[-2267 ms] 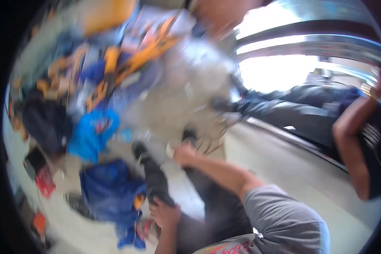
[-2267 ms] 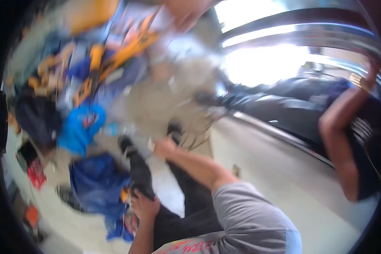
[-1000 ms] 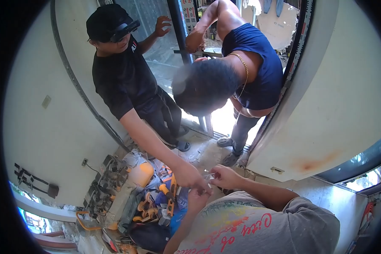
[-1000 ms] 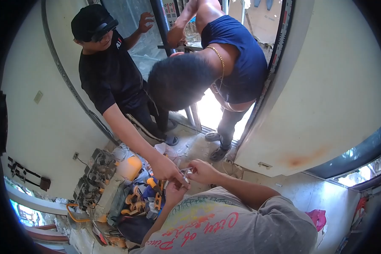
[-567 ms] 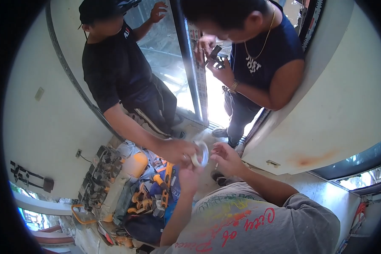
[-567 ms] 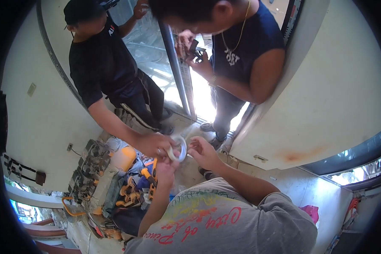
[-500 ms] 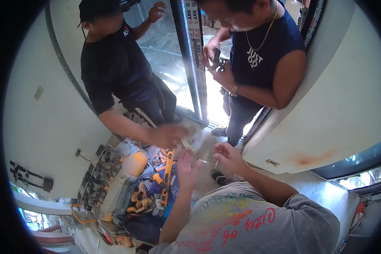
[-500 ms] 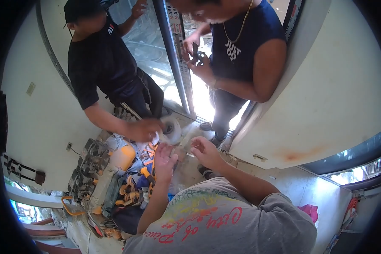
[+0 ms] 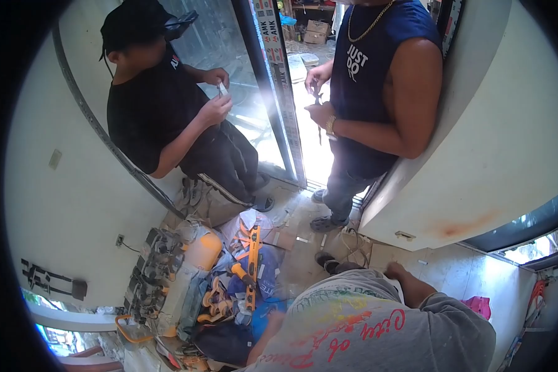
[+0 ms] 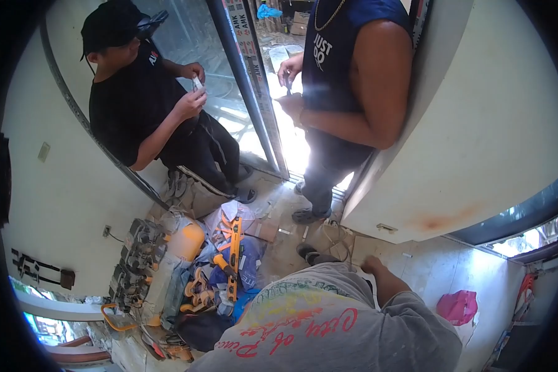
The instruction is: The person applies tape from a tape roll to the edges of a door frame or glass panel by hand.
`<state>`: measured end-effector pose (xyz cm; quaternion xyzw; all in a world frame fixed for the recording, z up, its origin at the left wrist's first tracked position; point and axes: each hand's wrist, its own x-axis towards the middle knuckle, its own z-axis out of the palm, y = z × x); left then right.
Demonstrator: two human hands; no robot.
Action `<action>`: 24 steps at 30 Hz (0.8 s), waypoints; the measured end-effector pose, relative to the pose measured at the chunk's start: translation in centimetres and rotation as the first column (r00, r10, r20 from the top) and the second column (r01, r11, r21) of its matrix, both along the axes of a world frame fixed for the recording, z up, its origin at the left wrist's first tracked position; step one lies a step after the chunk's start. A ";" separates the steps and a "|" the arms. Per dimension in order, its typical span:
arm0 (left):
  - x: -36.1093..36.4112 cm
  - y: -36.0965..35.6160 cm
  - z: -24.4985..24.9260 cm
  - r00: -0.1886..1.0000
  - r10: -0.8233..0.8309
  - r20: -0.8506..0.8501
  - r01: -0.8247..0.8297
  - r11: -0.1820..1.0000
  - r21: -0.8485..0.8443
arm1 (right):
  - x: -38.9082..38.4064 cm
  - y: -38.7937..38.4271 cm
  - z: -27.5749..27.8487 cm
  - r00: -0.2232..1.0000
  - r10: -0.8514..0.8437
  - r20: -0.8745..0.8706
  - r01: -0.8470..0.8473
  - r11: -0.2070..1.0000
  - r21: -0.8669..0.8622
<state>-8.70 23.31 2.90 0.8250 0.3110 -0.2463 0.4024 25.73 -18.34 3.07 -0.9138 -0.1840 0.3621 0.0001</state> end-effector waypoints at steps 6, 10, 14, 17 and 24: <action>-8.0 1.1 -0.7 0.985 -0.163 -0.056 0.165 0.986 0.031 | -2.9 -5.0 1.4 0.850 -0.488 -0.200 0.448 0.868 -0.213; -6.4 2.1 -1.6 0.945 -0.316 -0.085 0.324 0.939 0.116 | -0.1 -1.5 -1.5 0.929 -0.307 -0.205 0.287 0.950 -0.124; -1.2 2.0 -3.4 0.992 0.121 -0.031 -0.119 0.992 0.042 | 3.4 5.4 0.6 0.995 -0.065 0.072 0.044 0.964 0.263; 6.5 0.4 7.2 0.908 0.417 -0.037 -0.419 0.906 -0.063 | 4.1 10.1 5.8 0.986 -0.138 0.096 0.088 0.909 0.408; 6.6 0.8 3.0 0.853 0.522 0.018 -0.506 0.833 -0.223 | 4.0 8.3 3.2 0.995 0.043 0.090 -0.063 0.970 0.236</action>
